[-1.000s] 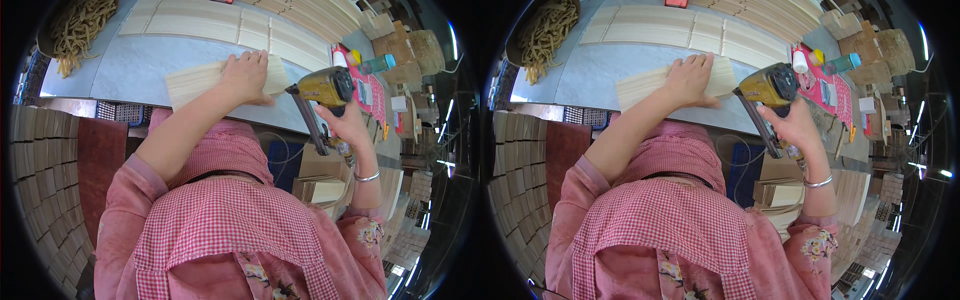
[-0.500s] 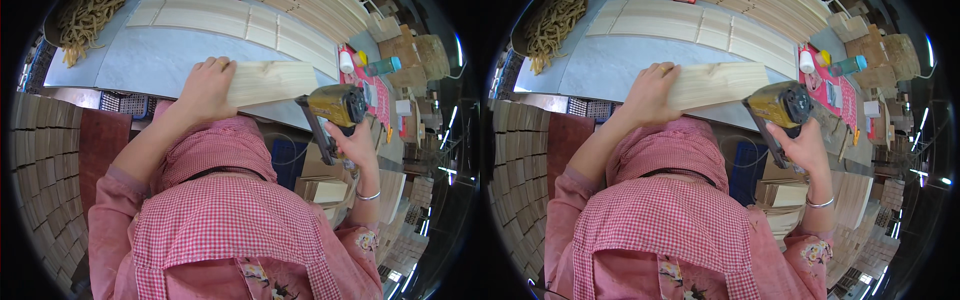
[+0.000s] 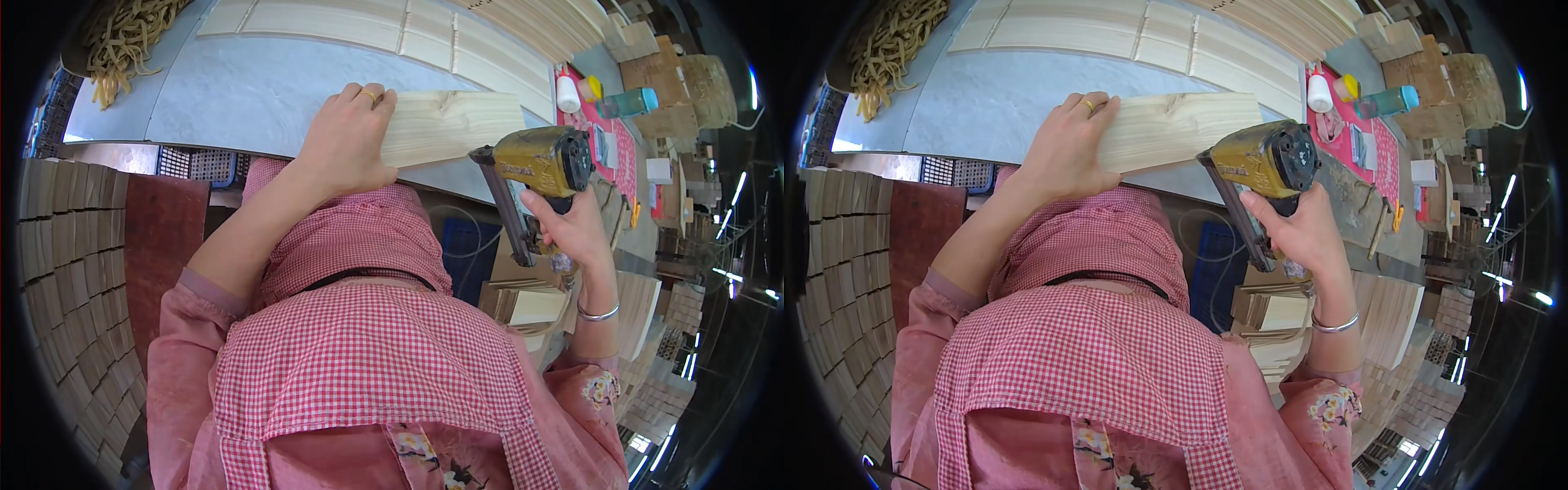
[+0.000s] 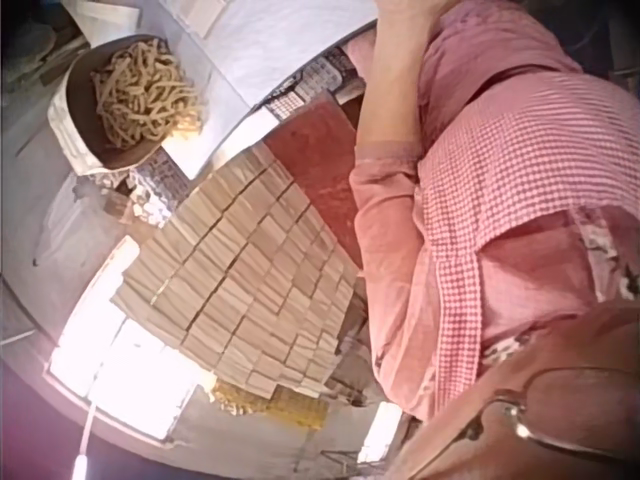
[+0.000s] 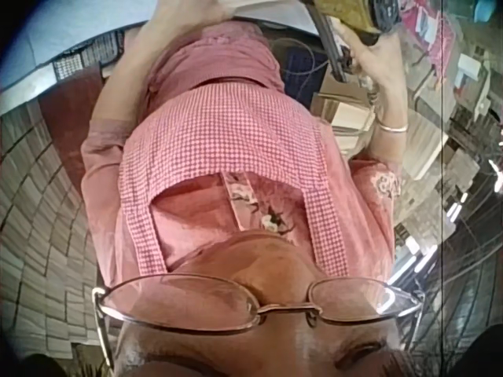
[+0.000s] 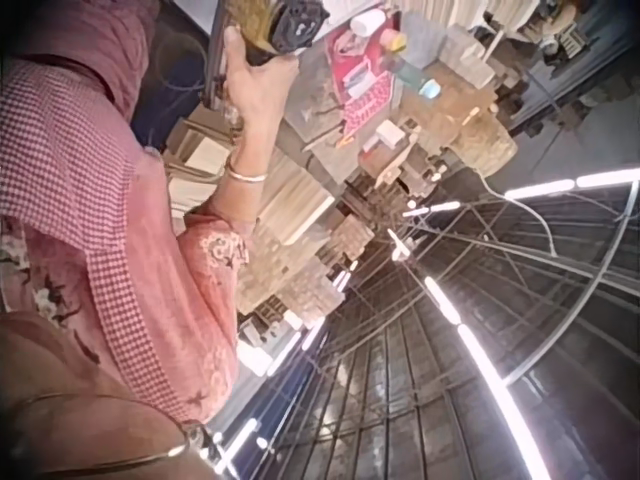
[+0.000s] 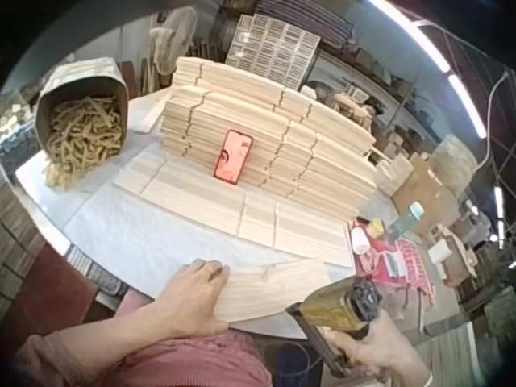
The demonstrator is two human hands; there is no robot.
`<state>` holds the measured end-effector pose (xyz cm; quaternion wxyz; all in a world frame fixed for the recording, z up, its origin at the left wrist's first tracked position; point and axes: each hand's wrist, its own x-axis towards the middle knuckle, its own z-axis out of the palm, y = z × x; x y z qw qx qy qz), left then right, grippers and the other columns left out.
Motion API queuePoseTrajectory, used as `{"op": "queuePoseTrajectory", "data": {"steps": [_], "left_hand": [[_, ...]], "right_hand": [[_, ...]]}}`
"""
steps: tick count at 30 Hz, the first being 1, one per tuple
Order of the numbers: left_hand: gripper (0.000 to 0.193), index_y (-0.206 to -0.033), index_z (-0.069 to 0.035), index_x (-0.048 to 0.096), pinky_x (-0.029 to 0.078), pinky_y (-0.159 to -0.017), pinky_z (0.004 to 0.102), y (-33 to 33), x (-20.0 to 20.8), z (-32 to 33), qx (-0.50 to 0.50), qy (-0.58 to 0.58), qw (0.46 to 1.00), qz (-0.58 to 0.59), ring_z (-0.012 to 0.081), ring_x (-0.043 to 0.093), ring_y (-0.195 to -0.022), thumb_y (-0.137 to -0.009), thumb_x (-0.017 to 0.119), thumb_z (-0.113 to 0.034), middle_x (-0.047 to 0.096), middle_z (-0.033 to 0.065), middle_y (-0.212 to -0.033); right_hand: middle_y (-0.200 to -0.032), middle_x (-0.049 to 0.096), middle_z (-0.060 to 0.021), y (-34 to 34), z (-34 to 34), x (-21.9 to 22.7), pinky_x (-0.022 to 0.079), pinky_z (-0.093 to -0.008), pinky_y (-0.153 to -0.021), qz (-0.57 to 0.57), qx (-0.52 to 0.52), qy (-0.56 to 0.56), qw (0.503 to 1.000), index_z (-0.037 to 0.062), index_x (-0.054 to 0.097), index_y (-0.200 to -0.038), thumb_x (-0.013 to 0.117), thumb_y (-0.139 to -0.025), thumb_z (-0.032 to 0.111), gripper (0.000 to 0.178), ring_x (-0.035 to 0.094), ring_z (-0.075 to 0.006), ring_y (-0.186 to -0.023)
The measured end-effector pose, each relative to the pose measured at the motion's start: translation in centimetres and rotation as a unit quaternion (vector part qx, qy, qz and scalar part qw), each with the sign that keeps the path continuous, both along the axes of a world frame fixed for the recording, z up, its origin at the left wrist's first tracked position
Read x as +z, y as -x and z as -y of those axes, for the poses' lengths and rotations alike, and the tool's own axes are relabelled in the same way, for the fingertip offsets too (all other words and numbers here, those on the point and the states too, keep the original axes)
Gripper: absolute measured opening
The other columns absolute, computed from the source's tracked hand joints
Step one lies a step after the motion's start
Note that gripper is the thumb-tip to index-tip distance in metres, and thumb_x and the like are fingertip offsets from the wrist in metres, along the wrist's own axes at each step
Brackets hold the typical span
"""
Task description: Assembling small wooden boxes using a nail gun and wood glue at a production workbench.
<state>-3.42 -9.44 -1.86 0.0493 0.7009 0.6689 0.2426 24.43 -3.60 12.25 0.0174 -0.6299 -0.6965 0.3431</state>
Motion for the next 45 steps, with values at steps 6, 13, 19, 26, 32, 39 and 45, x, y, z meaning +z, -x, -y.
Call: {"op": "queuePoseTrajectory", "data": {"steps": [6,13,19,26,32,39,45], "left_hand": [[0.084,-0.134,0.005,0.057,0.046,-0.106,0.0414,0.0,0.2,0.2,-0.001,-0.015,1.000,0.005,0.0340,0.057,-0.119,-0.062,0.085,-0.028,0.060,0.0205,-0.133],[0.109,-0.149,0.001,0.042,0.033,-0.119,0.0484,2.5,-2.5,2.2,-0.011,-0.085,0.995,0.051,0.0361,0.048,-0.138,-0.060,0.092,-0.039,0.054,0.0210,-0.145],[0.121,-0.154,-0.002,0.034,0.024,-0.124,0.0509,2.5,-6.1,3.1,0.009,-0.041,0.982,0.184,0.0346,0.038,-0.148,-0.058,0.094,-0.046,0.050,0.0203,-0.151],[0.116,-0.152,-0.003,0.036,0.023,-0.124,0.0496,2.5,-6.7,2.9,0.032,-0.046,0.987,0.150,0.0326,0.037,-0.149,-0.060,0.093,-0.044,0.051,0.0194,-0.150],[0.113,-0.151,-0.003,0.038,0.023,-0.124,0.0497,2.4,-6.8,3.0,0.039,-0.056,0.986,0.155,0.0317,0.038,-0.148,-0.061,0.093,-0.043,0.052,0.0192,-0.149],[0.115,-0.152,-0.003,0.037,0.023,-0.124,0.0477,2.2,-6.8,2.8,0.046,-0.058,0.984,0.163,0.0301,0.038,-0.148,-0.058,0.095,-0.037,0.051,0.0160,-0.149],[0.114,-0.151,-0.003,0.039,0.023,-0.124,0.0491,2.3,-6.7,2.8,0.053,-0.057,0.984,0.161,0.0311,0.037,-0.148,-0.058,0.095,-0.037,0.051,0.0166,-0.148]], "right_hand": [[-0.085,0.075,-0.0122,0.2,0.1,-0.3,0.054,-0.0319,-0.066,-0.006,0.029,-0.042,0.999,-0.0066,0.070,-0.103,0.078,-0.086,0.014,0.028,0.068,-0.0215,-0.070],[-0.089,0.076,-0.0125,1.2,1.0,0.0,0.055,-0.0322,-0.066,-0.067,0.076,-0.146,0.984,-0.0053,0.071,-0.104,0.079,-0.085,0.014,0.028,0.069,-0.0217,-0.073],[-0.092,0.077,-0.0127,3.2,3.5,-0.6,0.055,-0.0326,-0.066,-0.118,0.133,-0.104,0.979,-0.0050,0.071,-0.105,0.081,-0.085,0.014,0.030,0.070,-0.0212,-0.075],[-0.082,0.071,-0.0076,6.2,5.1,-1.4,0.047,-0.0273,-0.053,-0.124,0.157,-0.042,0.979,-0.0035,0.069,-0.108,0.082,-0.086,0.016,0.032,0.061,-0.0148,-0.061],[-0.071,0.064,-0.0025,6.5,5.2,-2.1,0.040,-0.0219,-0.042,-0.130,0.144,-0.031,0.980,-0.0017,0.067,-0.110,0.082,-0.087,0.016,0.033,0.051,-0.0085,-0.047],[-0.094,0.078,-0.0131,7.3,5.6,-1.3,0.055,-0.0320,-0.065,-0.104,0.142,-0.040,0.984,-0.0055,0.072,-0.106,0.081,-0.086,0.016,0.031,0.071,-0.0215,-0.074],[-0.087,0.074,-0.0108,7.6,5.4,-1.3,0.051,-0.0298,-0.058,-0.090,0.183,-0.077,0.976,-0.0053,0.070,-0.106,0.081,-0.087,0.016,0.031,0.066,-0.0184,-0.067]]}}
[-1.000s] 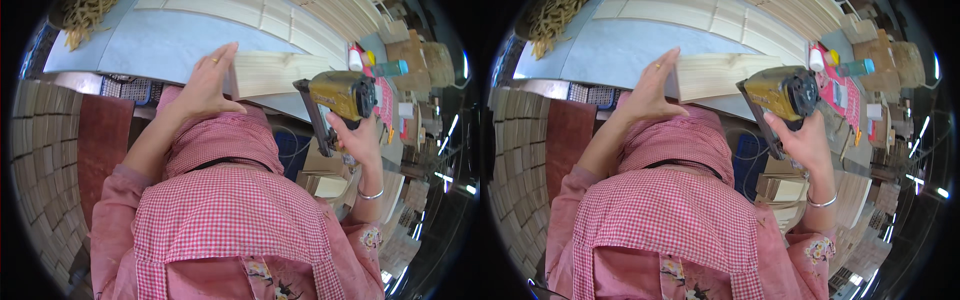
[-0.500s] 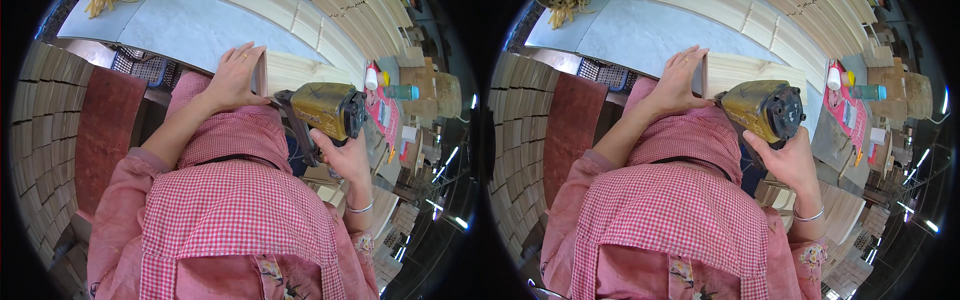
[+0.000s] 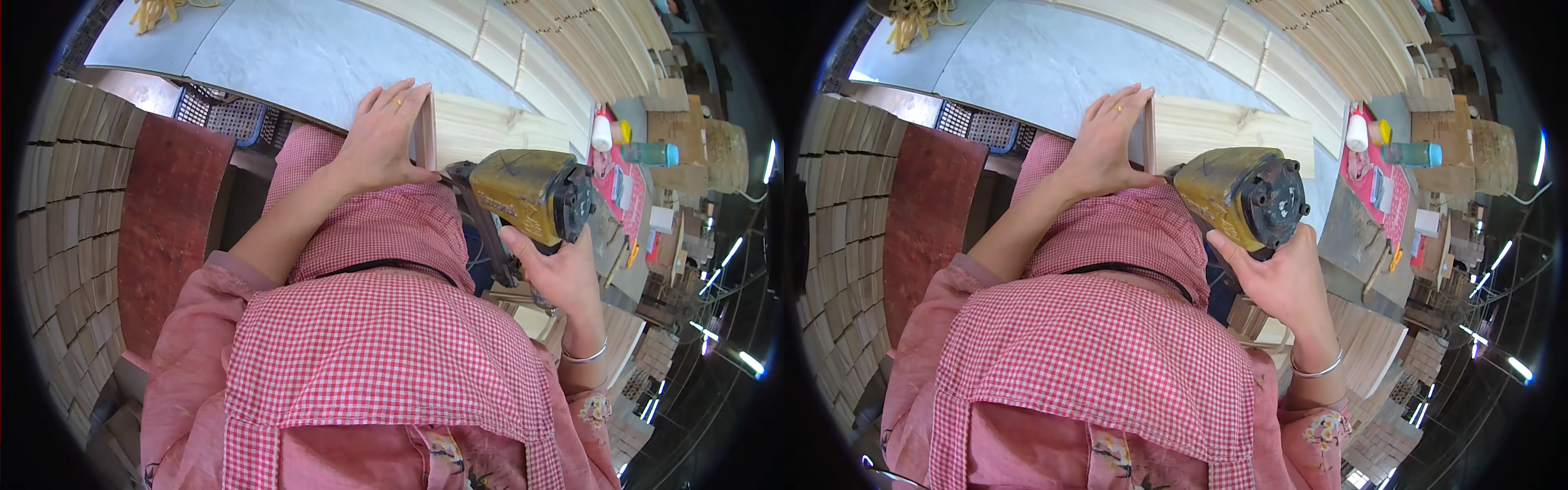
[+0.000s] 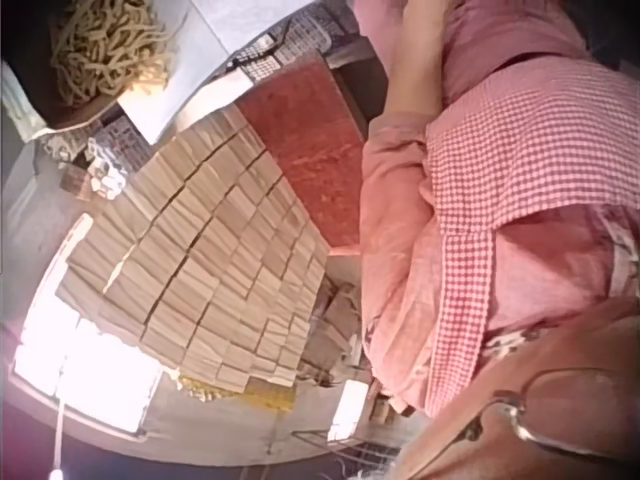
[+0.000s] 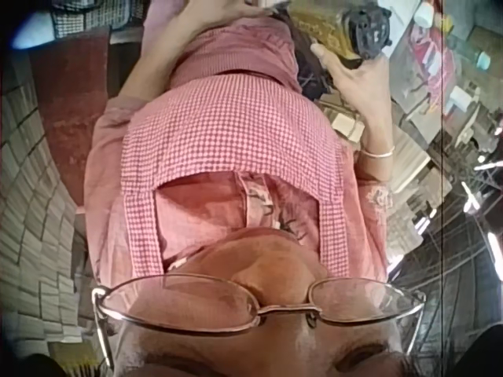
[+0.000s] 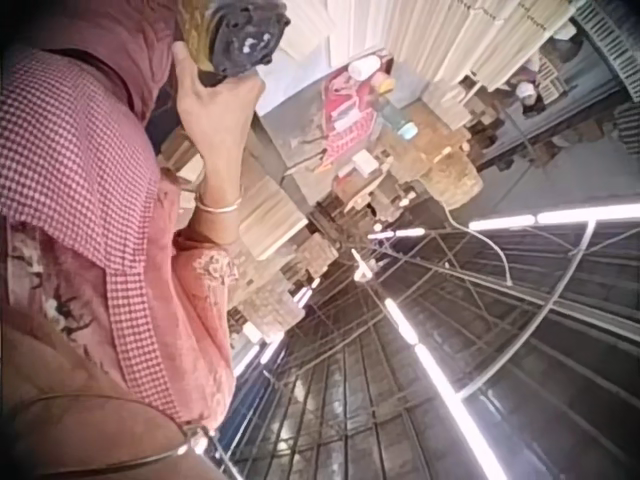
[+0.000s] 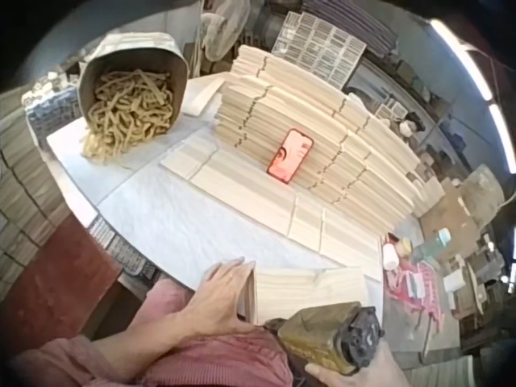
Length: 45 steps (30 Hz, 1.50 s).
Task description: Assembling small wooden boxes using a nail gun and wood glue at a production workbench.
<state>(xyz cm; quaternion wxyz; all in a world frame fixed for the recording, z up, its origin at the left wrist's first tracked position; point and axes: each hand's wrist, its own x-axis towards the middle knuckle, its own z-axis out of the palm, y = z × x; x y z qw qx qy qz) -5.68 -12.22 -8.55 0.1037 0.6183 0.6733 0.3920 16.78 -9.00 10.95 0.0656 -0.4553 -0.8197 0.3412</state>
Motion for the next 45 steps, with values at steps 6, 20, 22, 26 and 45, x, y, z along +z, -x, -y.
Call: {"op": "queuePoseTrajectory", "data": {"steps": [6,20,22,26,45], "left_hand": [[0.111,-0.147,-0.002,0.043,0.025,-0.123,0.0509,-0.1,0.1,0.4,0.006,0.010,1.000,0.009,0.0357,0.033,-0.150,-0.057,0.095,-0.040,0.053,0.0183,-0.144],[0.108,-0.143,0.000,0.048,0.027,-0.121,0.0523,-0.1,0.4,0.3,0.018,0.029,0.999,0.010,0.0412,0.028,-0.151,-0.056,0.096,-0.042,0.052,0.0196,-0.142],[0.109,-0.143,0.001,0.047,0.027,-0.122,0.0526,0.0,0.4,0.3,0.016,0.033,0.999,0.012,0.0415,0.027,-0.152,-0.056,0.096,-0.042,0.051,0.0199,-0.143],[0.111,-0.144,0.003,0.046,0.025,-0.122,0.0528,-0.2,0.3,0.6,0.022,0.024,0.999,0.014,0.0420,0.026,-0.152,-0.055,0.096,-0.042,0.050,0.0204,-0.145],[0.100,-0.145,0.011,0.040,0.056,-0.097,0.0385,2.0,4.5,0.8,0.035,0.112,0.931,0.347,0.0339,0.065,-0.119,-0.075,0.087,-0.042,0.058,0.0318,-0.132]], "right_hand": [[-0.082,0.071,-0.0088,1.3,-1.7,0.5,0.047,-0.0275,-0.053,-0.013,0.033,-0.018,0.999,-0.0049,0.068,-0.108,0.081,-0.087,0.016,0.033,0.061,-0.0152,-0.061],[-0.095,0.077,-0.0148,4.4,-3.9,0.9,0.056,-0.0315,-0.065,0.022,0.026,0.019,0.999,-0.0068,0.070,-0.106,0.083,-0.084,0.018,0.035,0.072,-0.0213,-0.077],[-0.095,0.077,-0.0152,4.5,-4.1,0.9,0.056,-0.0317,-0.064,0.011,0.052,-0.015,0.998,-0.0071,0.069,-0.105,0.083,-0.084,0.017,0.035,0.072,-0.0211,-0.076],[-0.093,0.076,-0.0155,4.9,-4.6,1.3,0.055,-0.0322,-0.063,0.023,0.083,-0.033,0.996,-0.0076,0.069,-0.103,0.084,-0.083,0.017,0.035,0.070,-0.0208,-0.074],[-0.096,0.074,-0.0194,-17.6,-13.4,-3.6,0.056,-0.0394,-0.074,0.104,-0.230,-0.210,0.945,-0.0045,0.064,-0.124,0.072,-0.090,0.020,0.043,0.071,-0.0326,-0.079]]}}
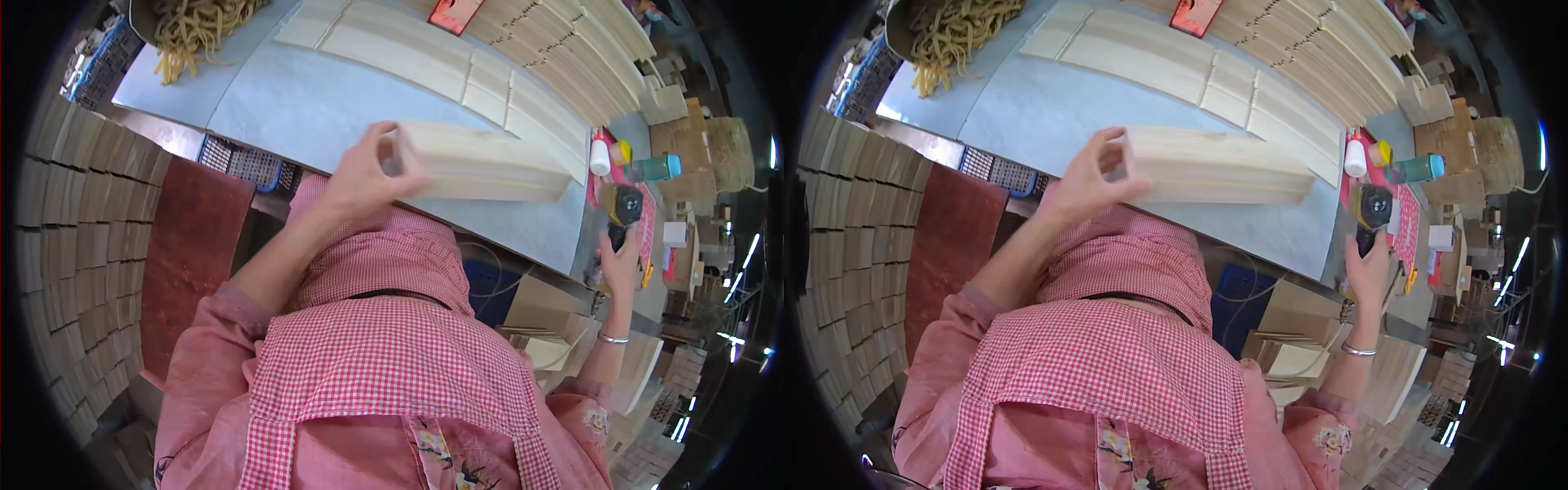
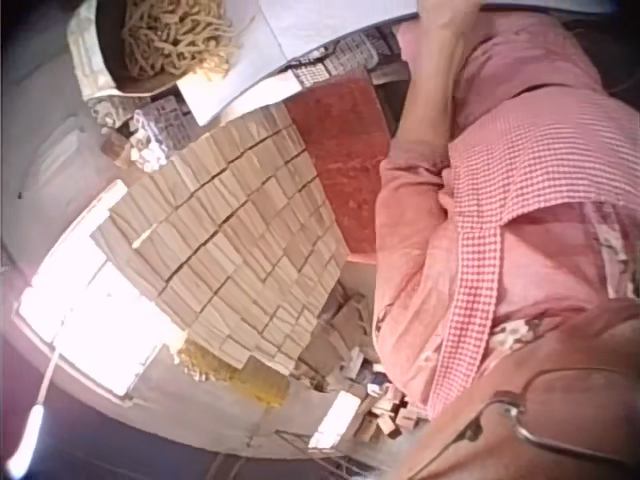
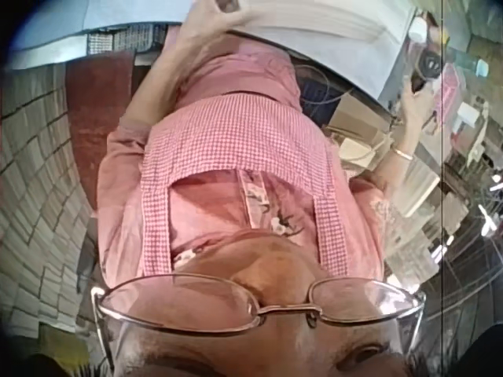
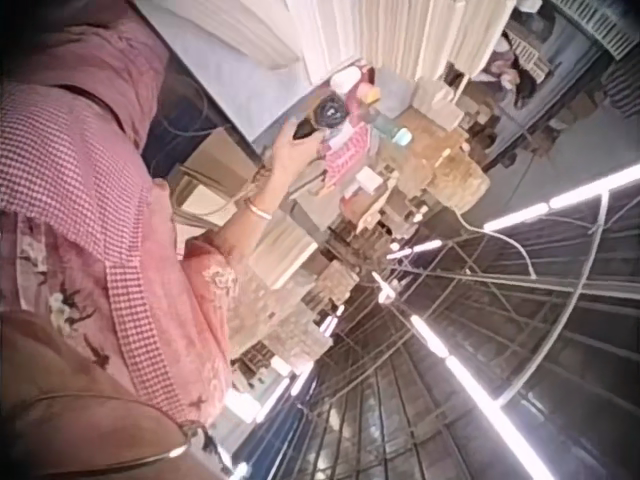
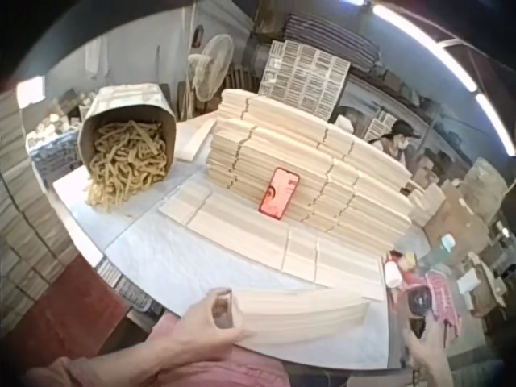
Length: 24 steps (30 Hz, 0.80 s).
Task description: Assembling small wooden boxes using a nail gun and wood glue at a production workbench.
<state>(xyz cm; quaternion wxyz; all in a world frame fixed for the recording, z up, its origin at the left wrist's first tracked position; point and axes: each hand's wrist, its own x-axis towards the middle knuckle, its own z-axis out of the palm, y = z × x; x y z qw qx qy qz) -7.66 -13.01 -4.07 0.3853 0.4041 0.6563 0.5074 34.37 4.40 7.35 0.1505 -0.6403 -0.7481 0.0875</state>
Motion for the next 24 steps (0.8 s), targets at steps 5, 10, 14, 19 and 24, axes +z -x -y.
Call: {"op": "queuePoseTrajectory", "data": {"steps": [5,10,14,19,24], "left_hand": [[0.085,-0.127,0.012,0.050,0.059,-0.066,0.0272,7.2,2.4,0.7,-0.038,0.171,0.969,0.172,0.0285,0.073,-0.080,-0.091,0.062,-0.064,0.065,0.0297,-0.099],[0.076,-0.115,0.008,0.057,0.055,-0.059,0.0264,10.8,5.0,0.7,-0.060,0.298,0.917,0.256,0.0254,0.068,-0.065,-0.095,0.054,-0.065,0.065,0.0247,-0.094],[0.069,-0.110,0.007,0.060,0.056,-0.063,0.0278,12.6,5.0,-0.5,-0.121,0.356,0.891,0.255,0.0244,0.067,-0.069,-0.097,0.054,-0.061,0.064,0.0207,-0.092],[0.061,-0.113,0.006,0.061,0.057,-0.073,0.0320,11.9,3.6,-1.1,0.063,0.255,0.954,0.143,0.0231,0.066,-0.077,-0.099,0.056,-0.053,0.062,0.0159,-0.091],[0.047,-0.112,0.005,0.062,0.056,-0.080,0.0350,11.1,2.8,-1.2,0.103,0.230,0.943,0.217,0.0223,0.063,-0.083,-0.100,0.062,-0.041,0.060,0.0117,-0.089]], "right_hand": [[-0.105,0.072,-0.0249,-11.3,-4.4,-7.5,0.055,-0.0465,-0.081,0.145,-0.007,-0.069,0.987,-0.0011,0.055,-0.138,0.066,-0.093,0.018,0.050,0.070,-0.0421,-0.090],[-0.111,0.069,-0.0268,-14.0,-5.3,-11.6,0.053,-0.0483,-0.087,0.239,-0.119,0.009,0.964,0.0010,0.053,-0.141,0.065,-0.093,0.016,0.052,0.067,-0.0446,-0.098],[-0.110,0.071,-0.0241,-13.5,-5.5,-12.2,0.054,-0.0457,-0.086,0.261,-0.114,-0.021,0.958,0.0013,0.058,-0.136,0.064,-0.094,0.018,0.045,0.068,-0.0407,-0.097],[-0.106,0.073,-0.0151,-2.2,-7.2,-9.6,0.054,-0.0363,-0.084,-0.106,0.099,-0.143,0.979,0.0003,0.070,-0.114,0.064,-0.097,0.018,0.025,0.068,-0.0277,-0.092],[-0.088,0.071,-0.0120,14.9,-8.0,-10.7,0.052,-0.0327,-0.077,-0.344,0.151,0.182,0.909,-0.0029,0.069,-0.103,0.055,-0.103,0.031,0.036,0.064,-0.0218,-0.081]]}}
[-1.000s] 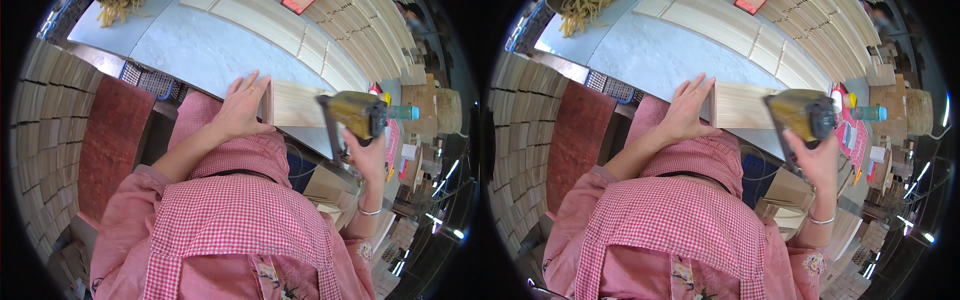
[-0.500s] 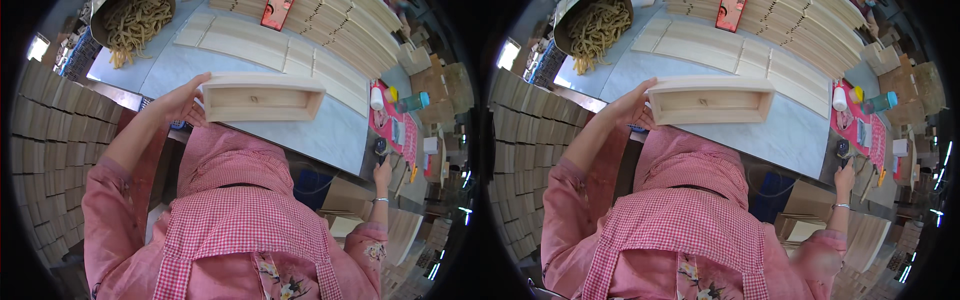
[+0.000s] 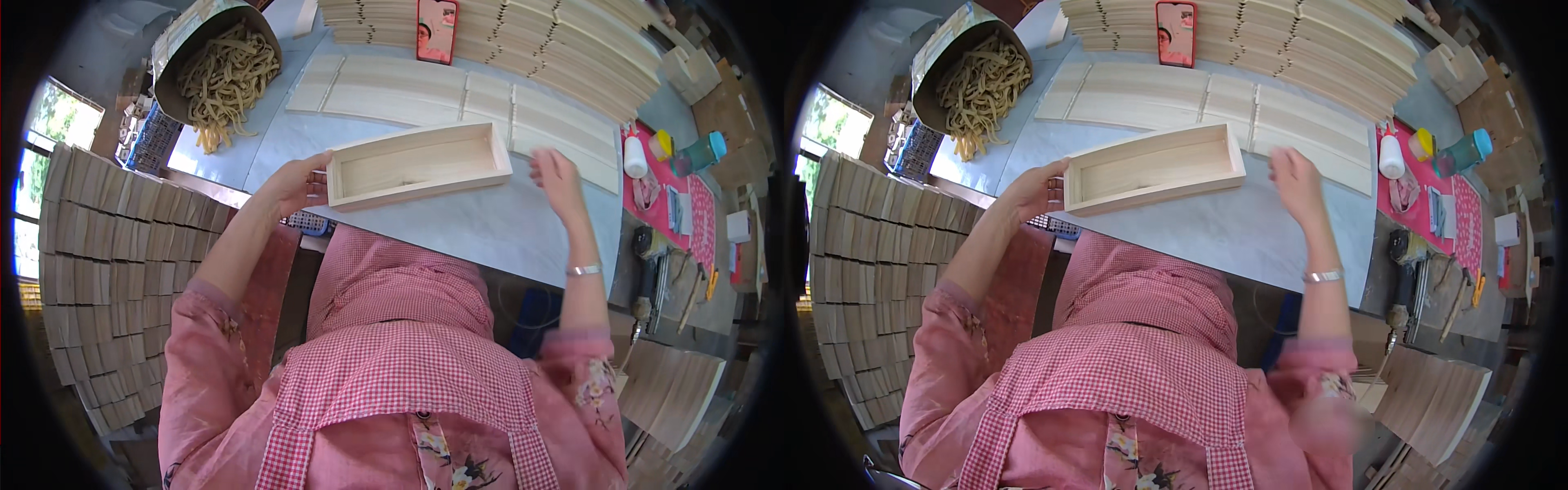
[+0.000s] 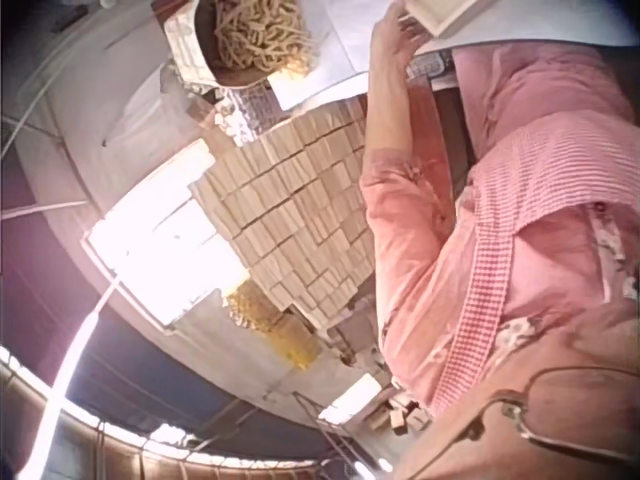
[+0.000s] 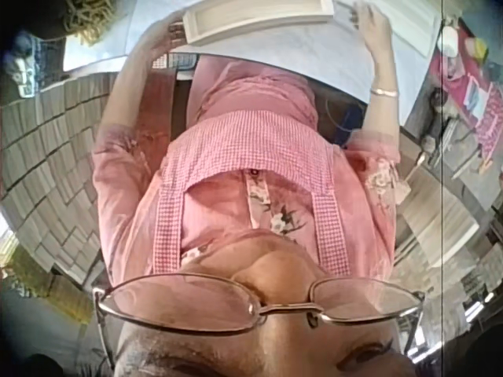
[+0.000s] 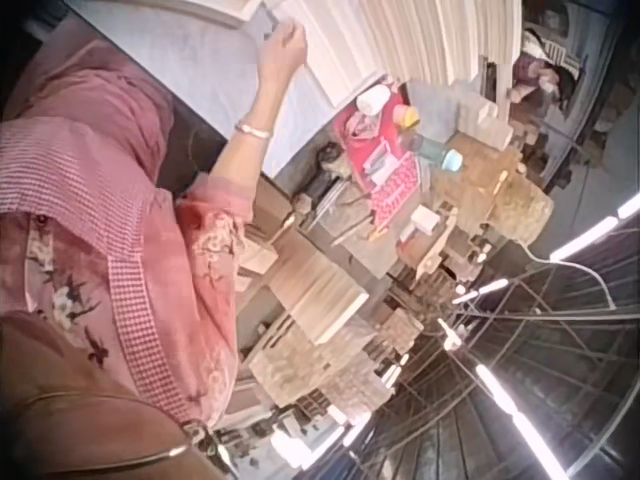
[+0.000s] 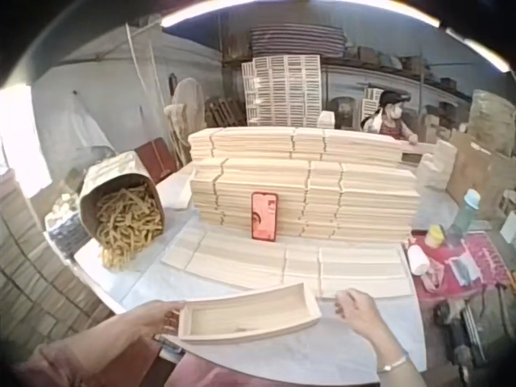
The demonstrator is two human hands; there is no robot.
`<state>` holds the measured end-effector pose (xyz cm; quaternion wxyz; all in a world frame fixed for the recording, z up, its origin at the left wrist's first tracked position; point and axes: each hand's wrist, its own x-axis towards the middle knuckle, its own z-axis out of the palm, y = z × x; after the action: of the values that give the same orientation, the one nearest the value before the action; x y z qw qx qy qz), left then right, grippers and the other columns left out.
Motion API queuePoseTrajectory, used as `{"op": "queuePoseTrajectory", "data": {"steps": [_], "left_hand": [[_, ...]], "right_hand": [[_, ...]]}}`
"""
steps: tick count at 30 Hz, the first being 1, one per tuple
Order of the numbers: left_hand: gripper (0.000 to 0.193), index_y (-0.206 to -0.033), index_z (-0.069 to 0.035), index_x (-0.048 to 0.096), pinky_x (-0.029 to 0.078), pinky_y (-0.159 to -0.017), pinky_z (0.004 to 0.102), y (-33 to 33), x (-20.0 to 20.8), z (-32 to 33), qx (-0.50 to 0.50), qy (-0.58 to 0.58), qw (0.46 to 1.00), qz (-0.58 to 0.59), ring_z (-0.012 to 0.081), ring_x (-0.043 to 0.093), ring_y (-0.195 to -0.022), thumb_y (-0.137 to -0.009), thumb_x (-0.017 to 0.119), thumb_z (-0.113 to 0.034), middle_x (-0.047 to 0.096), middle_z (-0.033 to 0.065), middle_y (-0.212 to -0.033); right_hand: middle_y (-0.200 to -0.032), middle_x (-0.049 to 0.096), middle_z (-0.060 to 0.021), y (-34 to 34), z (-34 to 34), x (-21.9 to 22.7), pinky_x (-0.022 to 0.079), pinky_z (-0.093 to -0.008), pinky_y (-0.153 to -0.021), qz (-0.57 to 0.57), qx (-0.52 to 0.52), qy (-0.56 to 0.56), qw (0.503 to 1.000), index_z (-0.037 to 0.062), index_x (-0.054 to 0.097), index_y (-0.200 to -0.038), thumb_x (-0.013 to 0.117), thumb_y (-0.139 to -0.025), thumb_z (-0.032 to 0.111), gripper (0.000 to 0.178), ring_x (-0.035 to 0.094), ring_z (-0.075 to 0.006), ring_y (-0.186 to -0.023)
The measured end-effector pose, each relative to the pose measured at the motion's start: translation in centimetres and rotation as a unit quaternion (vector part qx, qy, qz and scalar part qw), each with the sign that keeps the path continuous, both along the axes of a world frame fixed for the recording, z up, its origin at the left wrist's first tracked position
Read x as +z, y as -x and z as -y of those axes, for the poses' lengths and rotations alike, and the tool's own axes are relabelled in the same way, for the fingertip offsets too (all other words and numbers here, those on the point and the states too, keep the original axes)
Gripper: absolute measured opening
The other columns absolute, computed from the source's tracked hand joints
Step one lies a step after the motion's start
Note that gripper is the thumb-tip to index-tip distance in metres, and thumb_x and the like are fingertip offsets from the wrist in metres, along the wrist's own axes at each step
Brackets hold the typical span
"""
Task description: Assembling small wooden boxes using a nail gun and wood glue at a production workbench.
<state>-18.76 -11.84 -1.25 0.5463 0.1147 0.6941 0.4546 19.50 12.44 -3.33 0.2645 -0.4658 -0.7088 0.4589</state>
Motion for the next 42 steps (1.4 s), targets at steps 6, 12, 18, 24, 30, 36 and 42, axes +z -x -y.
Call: {"op": "queuePoseTrajectory", "data": {"steps": [6,12,18,24,30,36,42], "left_hand": [[0.033,-0.106,0.002,0.063,0.055,-0.078,0.0333,0.6,0.5,-0.4,0.023,-0.021,0.999,0.032,0.0209,0.062,-0.082,-0.100,0.066,-0.030,0.061,0.0112,-0.091],[0.025,-0.100,-0.003,0.063,0.049,-0.072,0.0275,1.3,0.3,2.4,0.030,-0.016,0.998,0.062,0.0162,0.057,-0.076,-0.100,0.066,-0.028,0.058,0.0076,-0.086],[0.020,-0.095,-0.009,0.061,0.039,-0.059,0.0225,3.9,-1.4,2.4,-0.031,-0.075,0.984,0.159,0.0097,0.046,-0.065,-0.102,0.066,-0.027,0.051,0.0011,-0.074],[0.021,-0.089,-0.012,0.057,0.029,-0.050,0.0208,3.2,-2.1,2.6,-0.004,-0.132,0.976,0.170,0.0057,0.035,-0.057,-0.102,0.065,-0.026,0.042,-0.0036,-0.067],[0.024,-0.100,-0.008,0.061,0.027,-0.049,0.0156,3.0,-2.6,3.1,-0.027,-0.174,0.970,0.171,0.0016,0.035,-0.058,-0.104,0.063,-0.031,0.045,-0.0058,-0.071],[0.037,-0.099,-0.006,0.060,0.032,-0.050,0.0188,1.2,-0.7,3.6,0.011,-0.026,0.996,0.081,0.0044,0.036,-0.056,-0.104,0.062,-0.043,0.042,-0.0043,-0.066],[0.050,-0.109,0.001,0.063,0.046,-0.061,0.0255,0.0,0.0,3.6,0.029,-0.016,0.999,0.030,0.0146,0.052,-0.070,-0.103,0.060,-0.049,0.055,0.0053,-0.082]], "right_hand": [[-0.083,0.069,-0.0168,7.4,-1.5,-0.9,0.052,-0.0367,-0.076,0.045,0.025,-0.023,0.998,-0.0071,0.065,-0.093,0.054,-0.102,0.045,0.054,0.063,-0.0268,-0.077],[-0.087,0.068,-0.0212,6.4,5.2,-2.2,0.052,-0.0363,-0.079,0.035,0.010,0.020,0.999,-0.0113,0.063,-0.092,0.054,-0.101,0.050,0.063,0.063,-0.0285,-0.079],[-0.076,0.057,-0.0107,6.0,9.5,-1.8,0.047,-0.0315,-0.071,0.006,-0.087,0.059,0.994,-0.0031,0.055,-0.081,0.054,-0.104,0.046,0.054,0.051,-0.0191,-0.071],[-0.073,0.049,-0.0044,6.3,10.0,-1.6,0.043,-0.0282,-0.067,-0.022,-0.102,0.084,0.991,0.0025,0.051,-0.078,0.054,-0.106,0.044,0.050,0.042,-0.0133,-0.069],[-0.075,0.052,-0.0045,6.5,10.2,-1.7,0.043,-0.0268,-0.067,-0.045,-0.111,0.088,0.989,0.0024,0.053,-0.080,0.054,-0.106,0.043,0.048,0.044,-0.0127,-0.070],[-0.077,0.052,-0.0047,6.4,10.1,-1.3,0.044,-0.0266,-0.068,-0.045,-0.102,0.095,0.989,0.0019,0.055,-0.082,0.054,-0.106,0.042,0.047,0.045,-0.0125,-0.071],[-0.079,0.055,-0.0056,6.1,10.0,-1.8,0.045,-0.0276,-0.069,-0.054,-0.104,0.097,0.988,0.0005,0.058,-0.084,0.054,-0.106,0.042,0.047,0.047,-0.0127,-0.073]]}}
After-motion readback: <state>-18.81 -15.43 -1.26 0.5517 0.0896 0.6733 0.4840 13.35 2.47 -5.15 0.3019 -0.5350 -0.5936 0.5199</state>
